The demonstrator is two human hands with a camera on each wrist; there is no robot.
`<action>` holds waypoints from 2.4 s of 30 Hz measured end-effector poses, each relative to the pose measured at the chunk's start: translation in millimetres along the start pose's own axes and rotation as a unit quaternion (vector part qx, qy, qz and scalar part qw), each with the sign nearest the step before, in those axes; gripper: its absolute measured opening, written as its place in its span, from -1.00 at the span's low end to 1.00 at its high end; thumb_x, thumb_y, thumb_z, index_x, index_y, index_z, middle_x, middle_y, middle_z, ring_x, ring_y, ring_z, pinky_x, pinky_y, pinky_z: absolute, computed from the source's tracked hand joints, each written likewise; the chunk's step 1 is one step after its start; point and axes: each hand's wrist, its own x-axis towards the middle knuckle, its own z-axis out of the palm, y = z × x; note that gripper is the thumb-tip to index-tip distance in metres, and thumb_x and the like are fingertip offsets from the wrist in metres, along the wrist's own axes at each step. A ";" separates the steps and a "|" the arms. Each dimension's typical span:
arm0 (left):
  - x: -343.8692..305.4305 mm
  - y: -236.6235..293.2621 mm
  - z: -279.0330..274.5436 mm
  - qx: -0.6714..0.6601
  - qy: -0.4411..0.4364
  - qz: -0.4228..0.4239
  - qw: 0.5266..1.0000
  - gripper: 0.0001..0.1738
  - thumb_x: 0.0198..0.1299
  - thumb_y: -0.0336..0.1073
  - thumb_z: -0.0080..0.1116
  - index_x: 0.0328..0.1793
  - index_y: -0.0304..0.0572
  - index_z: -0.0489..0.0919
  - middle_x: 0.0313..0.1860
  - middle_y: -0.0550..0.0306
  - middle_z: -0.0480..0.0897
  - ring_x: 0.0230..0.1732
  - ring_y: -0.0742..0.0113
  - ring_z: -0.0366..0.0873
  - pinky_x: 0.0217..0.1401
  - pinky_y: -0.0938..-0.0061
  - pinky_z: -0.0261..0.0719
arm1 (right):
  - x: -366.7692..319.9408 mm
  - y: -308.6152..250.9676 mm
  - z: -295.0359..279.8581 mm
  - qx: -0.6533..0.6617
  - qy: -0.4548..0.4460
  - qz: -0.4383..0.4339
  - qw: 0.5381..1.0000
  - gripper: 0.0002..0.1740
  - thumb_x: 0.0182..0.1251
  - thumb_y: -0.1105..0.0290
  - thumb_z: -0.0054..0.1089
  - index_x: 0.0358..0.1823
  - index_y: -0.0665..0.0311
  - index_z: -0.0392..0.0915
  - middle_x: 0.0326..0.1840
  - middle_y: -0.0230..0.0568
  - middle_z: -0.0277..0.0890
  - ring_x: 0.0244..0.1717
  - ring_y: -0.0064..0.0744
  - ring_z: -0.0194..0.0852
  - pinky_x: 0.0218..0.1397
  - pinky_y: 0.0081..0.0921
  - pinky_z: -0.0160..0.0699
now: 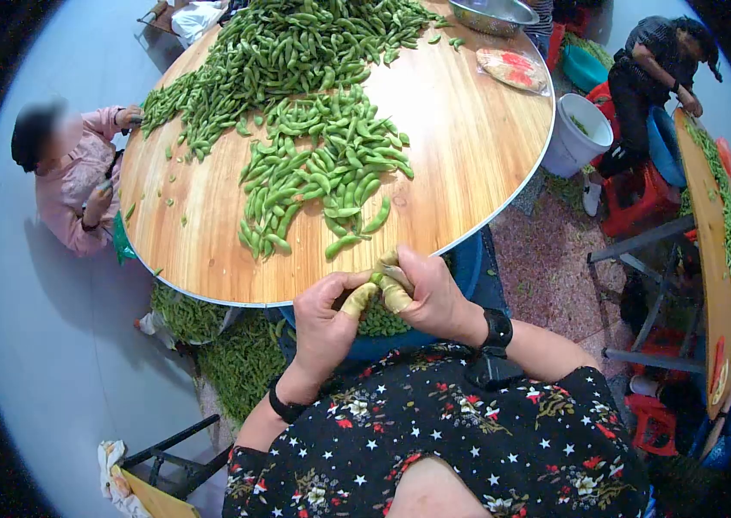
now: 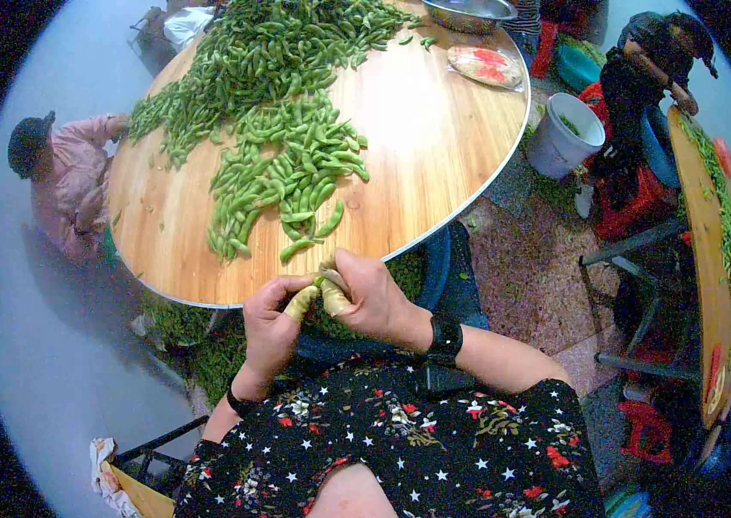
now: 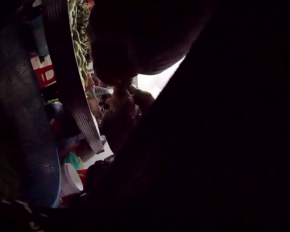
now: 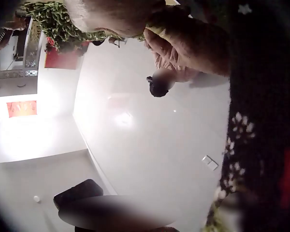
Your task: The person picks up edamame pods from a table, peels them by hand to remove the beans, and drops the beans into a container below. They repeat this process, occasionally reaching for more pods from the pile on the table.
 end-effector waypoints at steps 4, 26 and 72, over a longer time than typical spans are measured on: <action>1.3 -1.7 0.3 0.002 -0.009 -0.010 1.000 -0.87 0.09 -0.55 0.20 -0.22 -0.36 0.64 -0.38 0.08 0.66 -0.38 0.49 0.57 -0.31 0.59 0.51 | -2.3 0.0 1.1 -0.042 0.003 -0.024 0.999 -0.82 0.12 0.46 0.13 -0.33 0.35 0.32 -0.59 0.05 0.37 -0.56 0.09 0.39 -0.53 -0.37 0.34; -18.6 22.0 -79.7 0.526 -0.203 0.024 0.825 -0.83 0.04 -0.36 0.23 -0.21 -0.19 0.61 -0.29 0.01 0.59 -0.19 0.03 0.54 -0.15 0.24 0.53 | -1.2 3.1 -43.8 0.148 -0.201 0.217 0.944 -0.74 0.47 0.30 -0.14 -0.04 0.33 0.43 -0.51 -0.38 0.39 -0.64 -0.62 0.35 -0.59 -0.62 0.37; 23.6 3.2 -16.1 0.205 -0.073 0.142 0.966 -0.80 0.09 -0.56 0.09 -0.12 -0.34 0.50 -0.35 -0.10 0.52 -0.34 -0.05 0.53 -0.26 0.29 0.51 | 10.9 -12.7 -27.1 0.019 -0.173 0.111 0.978 -0.70 0.32 0.35 -0.04 -0.01 0.40 0.40 -0.39 -0.01 0.52 -0.37 -0.16 0.57 -0.30 -0.30 0.52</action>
